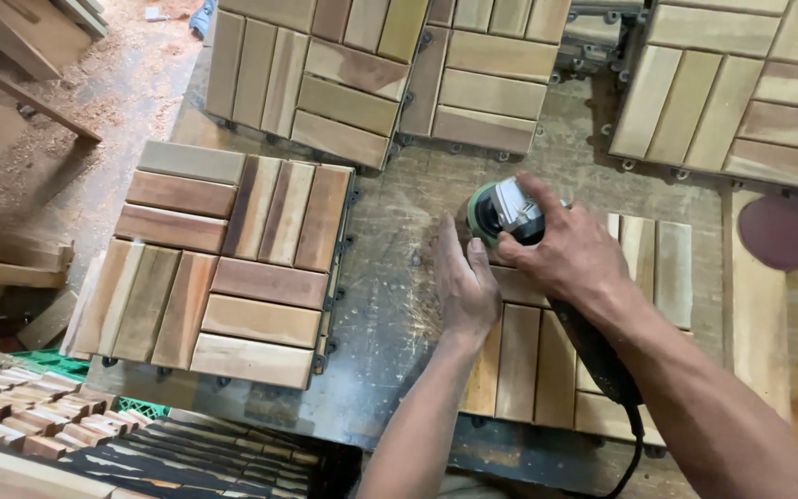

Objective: The person uses a handheld orbital sander to smooth the surface of a wooden block composed of smaller rectangular pieces arranged in a pattern. The person moves the sander across the block's surface while holding it steady with the other hand.

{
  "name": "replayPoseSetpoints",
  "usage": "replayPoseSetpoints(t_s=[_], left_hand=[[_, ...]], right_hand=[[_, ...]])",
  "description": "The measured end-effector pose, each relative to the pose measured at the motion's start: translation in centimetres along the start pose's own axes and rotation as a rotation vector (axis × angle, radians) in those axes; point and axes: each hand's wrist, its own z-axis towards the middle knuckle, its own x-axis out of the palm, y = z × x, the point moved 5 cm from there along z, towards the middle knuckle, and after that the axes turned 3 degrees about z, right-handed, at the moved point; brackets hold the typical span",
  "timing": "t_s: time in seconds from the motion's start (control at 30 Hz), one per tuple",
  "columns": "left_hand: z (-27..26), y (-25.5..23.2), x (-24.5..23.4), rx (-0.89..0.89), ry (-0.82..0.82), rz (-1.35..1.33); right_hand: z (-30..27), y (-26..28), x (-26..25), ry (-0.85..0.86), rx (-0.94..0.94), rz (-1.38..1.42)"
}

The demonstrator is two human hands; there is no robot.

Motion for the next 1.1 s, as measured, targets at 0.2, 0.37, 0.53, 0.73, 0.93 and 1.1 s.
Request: replayPoseSetpoints(t_s=[0.2,0.37,0.53,0.73,0.93,1.1], left_hand=[[0.2,-0.3,-0.1,-0.050,0.083,-0.004],[0.3,-0.6,-0.1,-0.004,0.052,-0.002],[0.4,-1.1,-0.1,0.038,0.029,-0.006],[0.2,-0.9,0.0,0.080,-0.009,-0.016],[0.4,-1.1,-0.1,0.110,-0.025,0.010],[0.4,-0.6,0.3,0.126,-0.033,-0.010]], right_hand=[[-0.7,0.3,-0.4,-0.005,0.008,-0.007],[-0.2,-1.1,-0.5,-0.013,0.013,0.024],[0.0,-3.8,-1.4,-0.027,0.052,0.023],[-1.0,-5.9,-3.1,-0.063,0.108,0.039],[-0.9,-8.0,-4.0,-0.053,0.165,0.059],[-1.6,-9.4,-4.7,-0.111,0.183,0.109]])
